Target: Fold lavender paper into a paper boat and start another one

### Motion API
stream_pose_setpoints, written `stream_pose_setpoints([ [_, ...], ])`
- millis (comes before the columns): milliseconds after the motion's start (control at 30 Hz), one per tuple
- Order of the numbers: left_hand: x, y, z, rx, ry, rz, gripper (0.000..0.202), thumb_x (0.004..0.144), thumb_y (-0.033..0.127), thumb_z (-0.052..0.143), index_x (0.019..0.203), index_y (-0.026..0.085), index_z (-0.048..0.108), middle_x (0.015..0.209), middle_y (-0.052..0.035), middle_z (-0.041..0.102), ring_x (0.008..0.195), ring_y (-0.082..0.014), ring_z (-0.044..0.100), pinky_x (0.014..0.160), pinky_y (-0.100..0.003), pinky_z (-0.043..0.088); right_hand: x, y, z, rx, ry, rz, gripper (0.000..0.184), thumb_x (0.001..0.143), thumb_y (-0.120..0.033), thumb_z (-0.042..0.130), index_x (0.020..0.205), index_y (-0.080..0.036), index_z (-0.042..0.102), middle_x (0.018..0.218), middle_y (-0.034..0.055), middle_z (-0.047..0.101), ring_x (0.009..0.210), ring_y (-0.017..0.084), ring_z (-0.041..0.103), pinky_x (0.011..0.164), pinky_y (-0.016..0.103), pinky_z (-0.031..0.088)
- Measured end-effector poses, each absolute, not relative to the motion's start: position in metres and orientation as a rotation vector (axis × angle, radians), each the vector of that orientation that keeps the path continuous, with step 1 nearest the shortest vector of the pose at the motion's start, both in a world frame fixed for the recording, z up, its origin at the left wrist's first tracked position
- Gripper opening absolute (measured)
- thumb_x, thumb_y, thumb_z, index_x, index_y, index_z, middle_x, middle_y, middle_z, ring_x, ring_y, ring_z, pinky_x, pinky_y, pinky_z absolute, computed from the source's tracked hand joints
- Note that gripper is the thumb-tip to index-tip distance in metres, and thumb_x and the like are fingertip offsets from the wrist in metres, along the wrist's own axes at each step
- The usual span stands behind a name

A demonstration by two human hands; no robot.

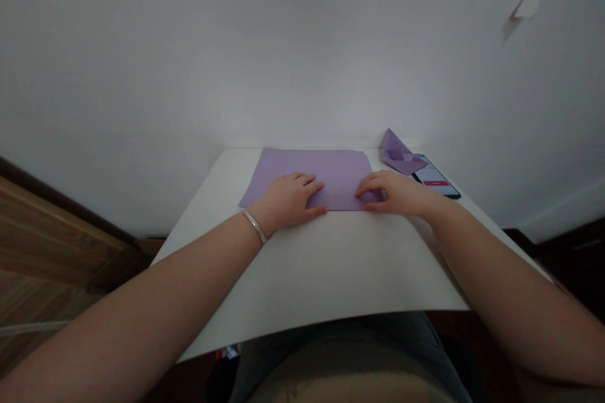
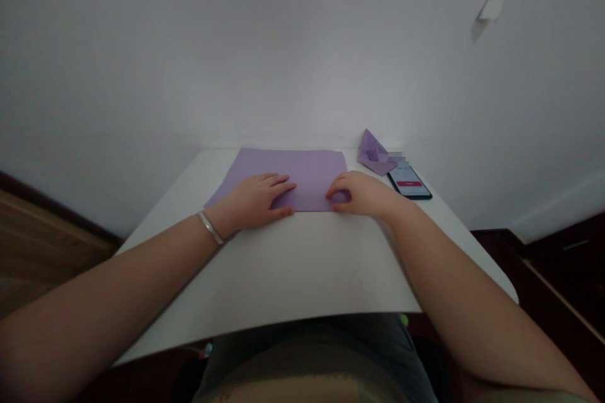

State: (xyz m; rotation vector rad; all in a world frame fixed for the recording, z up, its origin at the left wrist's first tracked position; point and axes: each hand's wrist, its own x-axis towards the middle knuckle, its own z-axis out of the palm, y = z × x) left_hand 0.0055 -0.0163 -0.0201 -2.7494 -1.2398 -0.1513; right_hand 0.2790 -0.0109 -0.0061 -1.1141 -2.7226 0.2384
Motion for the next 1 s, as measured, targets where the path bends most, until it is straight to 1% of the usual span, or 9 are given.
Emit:
stream_pose_setpoints([
  [133, 0.005, -0.017, -0.021, -2.749, -1.263, -0.154, 0.064, 0.085, 0.061, 0.047, 0.133, 0.019, 0.052, 0.138, -0.0139, 0.052, 0.124, -0.0316, 0.049, 0.102, -0.042, 0.039, 0.291, -0.009, -0.003, -1.109, -2.751, 0.359, 0.029, 0.074, -0.016, 0.064, 0.101, -0.021, 0.072, 0.108, 0.0063, 0.071, 0.099, 0.02, 0.064, 0.091, 0.035, 0.049],
  [367, 0.004, -0.016, -0.023, -2.73, -1.225, -0.13, 0.06, 0.089, 0.056, 0.045, 0.134, 0.016, 0.051, 0.137, -0.0138, 0.052, 0.123, -0.0305, 0.05, 0.101, -0.041, 0.04, 0.289, -0.017, 0.007, -1.321, -2.786, 0.411, 0.041, 0.07, -0.01, 0.057, 0.106, -0.022, 0.07, 0.119, 0.0054, 0.067, 0.11, 0.021, 0.061, 0.1, 0.035, 0.046],
  [433, 0.004, -0.016, -0.023, -2.724, -1.22, -0.126, 0.06, 0.089, 0.056, 0.045, 0.134, 0.016, 0.051, 0.138, -0.0135, 0.052, 0.123, -0.0302, 0.051, 0.102, -0.041, 0.04, 0.288, -0.018, 0.01, -1.377, -2.776, 0.432, 0.038, 0.071, -0.011, 0.056, 0.104, -0.022, 0.071, 0.121, 0.0057, 0.066, 0.109, 0.022, 0.062, 0.098, 0.034, 0.047],
  [567, 0.003, -0.016, -0.023, -2.721, -1.212, -0.132, 0.06, 0.089, 0.056, 0.045, 0.133, 0.016, 0.052, 0.137, -0.0135, 0.053, 0.123, -0.0301, 0.051, 0.101, -0.041, 0.041, 0.288, -0.016, 0.011, -1.445, -2.755, 0.402, 0.017, 0.074, -0.017, 0.057, 0.081, -0.022, 0.072, 0.117, 0.0056, 0.067, 0.1, 0.023, 0.064, 0.09, 0.036, 0.05],
  [633, 0.003, -0.016, -0.023, -2.718, -1.206, -0.134, 0.06, 0.089, 0.056, 0.045, 0.133, 0.017, 0.052, 0.136, -0.0135, 0.054, 0.122, -0.0304, 0.051, 0.101, -0.041, 0.041, 0.289, -0.015, 0.011, -1.42, -2.76, 0.389, 0.015, 0.076, -0.017, 0.056, 0.076, -0.022, 0.07, 0.112, 0.0053, 0.069, 0.098, 0.022, 0.064, 0.088, 0.035, 0.05],
  [733, 0.003, -0.016, -0.023, -2.717, -1.197, -0.139, 0.059, 0.089, 0.056, 0.045, 0.133, 0.017, 0.052, 0.136, -0.0136, 0.054, 0.121, -0.0305, 0.052, 0.1, -0.042, 0.042, 0.292, -0.014, 0.009, -1.403, -2.745, 0.399, 0.015, 0.075, -0.019, 0.058, 0.083, -0.023, 0.069, 0.106, 0.0052, 0.07, 0.095, 0.022, 0.064, 0.085, 0.034, 0.05],
  [800, 0.003, -0.016, -0.024, -2.718, -1.194, -0.143, 0.059, 0.089, 0.056, 0.045, 0.133, 0.016, 0.052, 0.136, -0.0137, 0.054, 0.122, -0.0304, 0.052, 0.1, -0.042, 0.042, 0.294, -0.012, 0.006, -1.439, -2.729, 0.383, 0.022, 0.072, -0.021, 0.062, 0.092, -0.023, 0.07, 0.105, 0.0057, 0.07, 0.094, 0.023, 0.064, 0.085, 0.035, 0.05],
  [867, 0.003, -0.016, -0.023, -2.719, -1.197, -0.143, 0.059, 0.089, 0.056, 0.045, 0.133, 0.017, 0.052, 0.136, -0.0137, 0.053, 0.122, -0.0304, 0.051, 0.1, -0.042, 0.042, 0.297, -0.01, 0.004, -1.432, -2.742, 0.354, 0.025, 0.072, -0.022, 0.063, 0.096, -0.023, 0.071, 0.104, 0.0065, 0.07, 0.093, 0.023, 0.064, 0.085, 0.036, 0.05],
  [1000, 0.003, -0.016, -0.022, -2.716, -1.207, -0.146, 0.059, 0.089, 0.056, 0.046, 0.132, 0.016, 0.052, 0.136, -0.0139, 0.054, 0.121, -0.0308, 0.052, 0.099, -0.042, 0.042, 0.299, -0.006, 0.001, -1.247, -2.843, 0.315, 0.013, 0.073, -0.021, 0.061, 0.081, -0.022, 0.071, 0.091, 0.0058, 0.07, 0.087, 0.022, 0.063, 0.083, 0.035, 0.049],
])
